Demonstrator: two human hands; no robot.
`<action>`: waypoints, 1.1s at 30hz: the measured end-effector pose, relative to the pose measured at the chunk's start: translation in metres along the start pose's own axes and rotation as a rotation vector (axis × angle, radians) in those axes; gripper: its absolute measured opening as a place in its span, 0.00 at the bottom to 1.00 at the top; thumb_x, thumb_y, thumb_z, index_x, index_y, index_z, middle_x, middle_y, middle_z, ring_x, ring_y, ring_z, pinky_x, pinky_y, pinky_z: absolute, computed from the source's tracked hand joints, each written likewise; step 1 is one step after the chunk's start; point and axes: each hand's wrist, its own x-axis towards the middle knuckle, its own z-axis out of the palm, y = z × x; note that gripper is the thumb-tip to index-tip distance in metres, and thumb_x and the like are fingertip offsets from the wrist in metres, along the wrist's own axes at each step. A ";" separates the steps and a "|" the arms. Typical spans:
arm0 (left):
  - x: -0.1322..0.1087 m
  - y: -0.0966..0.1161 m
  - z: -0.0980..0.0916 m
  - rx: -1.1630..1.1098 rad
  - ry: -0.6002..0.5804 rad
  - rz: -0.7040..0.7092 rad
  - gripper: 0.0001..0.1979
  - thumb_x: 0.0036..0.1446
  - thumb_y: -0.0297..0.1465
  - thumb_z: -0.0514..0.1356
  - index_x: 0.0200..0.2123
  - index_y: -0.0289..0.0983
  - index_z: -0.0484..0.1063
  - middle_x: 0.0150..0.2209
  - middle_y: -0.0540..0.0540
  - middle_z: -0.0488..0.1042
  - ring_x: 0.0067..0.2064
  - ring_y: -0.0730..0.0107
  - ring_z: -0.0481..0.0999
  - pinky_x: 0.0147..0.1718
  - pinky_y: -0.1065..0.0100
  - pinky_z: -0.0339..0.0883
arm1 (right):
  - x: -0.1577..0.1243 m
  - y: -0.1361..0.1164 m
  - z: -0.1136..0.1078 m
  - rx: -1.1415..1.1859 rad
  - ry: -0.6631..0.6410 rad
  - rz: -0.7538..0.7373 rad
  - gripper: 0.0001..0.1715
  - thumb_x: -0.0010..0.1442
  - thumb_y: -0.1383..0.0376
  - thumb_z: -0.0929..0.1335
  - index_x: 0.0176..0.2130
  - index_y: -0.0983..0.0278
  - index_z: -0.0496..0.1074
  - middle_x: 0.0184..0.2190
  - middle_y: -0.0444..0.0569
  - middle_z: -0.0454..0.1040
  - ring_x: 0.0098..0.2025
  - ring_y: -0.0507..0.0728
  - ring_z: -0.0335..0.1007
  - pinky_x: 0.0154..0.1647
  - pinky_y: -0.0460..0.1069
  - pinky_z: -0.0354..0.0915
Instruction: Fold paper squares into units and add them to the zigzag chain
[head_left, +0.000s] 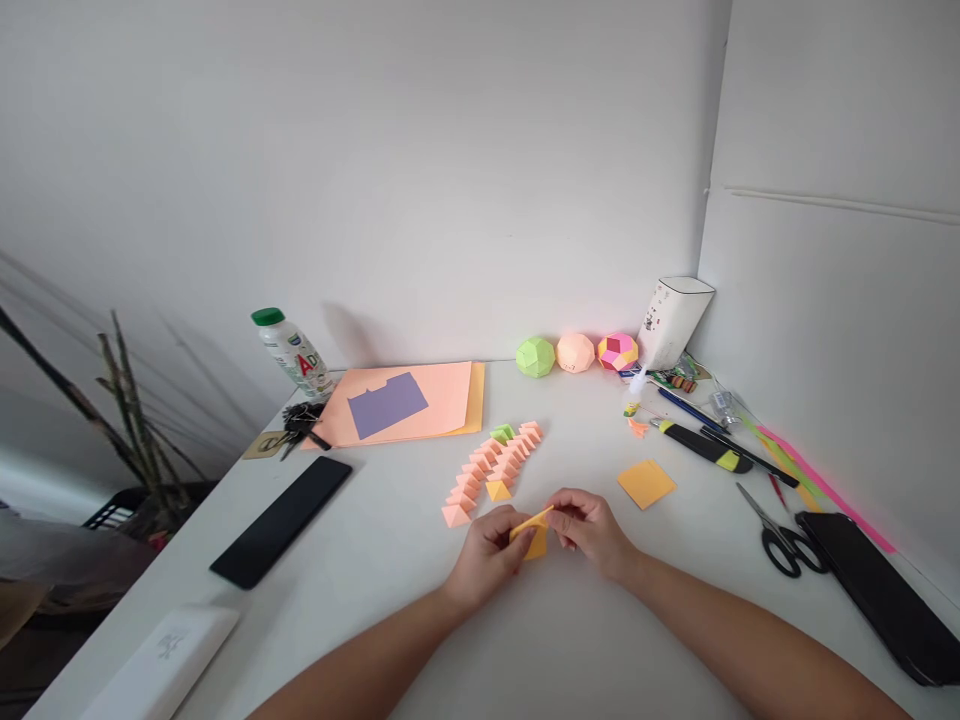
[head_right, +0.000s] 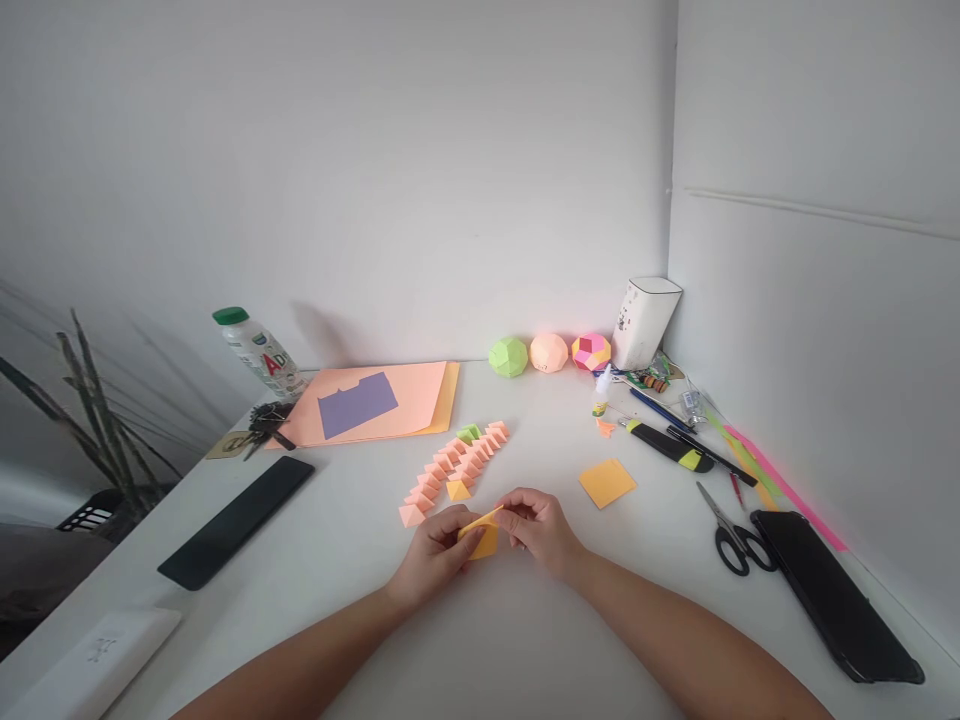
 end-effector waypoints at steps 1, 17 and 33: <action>0.000 0.001 0.000 0.004 0.001 0.001 0.14 0.55 0.39 0.57 0.31 0.34 0.74 0.25 0.52 0.60 0.20 0.80 0.61 0.17 0.75 0.60 | 0.000 0.000 0.000 0.002 -0.002 0.002 0.15 0.50 0.55 0.71 0.30 0.65 0.71 0.16 0.38 0.62 0.18 0.48 0.55 0.18 0.44 0.53; 0.000 0.000 -0.001 -0.004 -0.008 -0.011 0.15 0.54 0.41 0.57 0.31 0.34 0.74 0.25 0.51 0.61 0.20 0.79 0.61 0.17 0.75 0.60 | -0.001 -0.006 0.000 -0.016 -0.027 0.027 0.14 0.52 0.56 0.70 0.28 0.64 0.70 0.16 0.39 0.61 0.19 0.48 0.55 0.20 0.44 0.54; 0.000 -0.002 -0.002 -0.050 -0.029 -0.047 0.16 0.54 0.43 0.57 0.30 0.34 0.73 0.25 0.52 0.61 0.18 0.81 0.61 0.16 0.75 0.59 | -0.002 -0.009 0.001 0.025 -0.033 0.007 0.14 0.52 0.56 0.69 0.26 0.64 0.69 0.16 0.39 0.60 0.19 0.49 0.55 0.20 0.45 0.53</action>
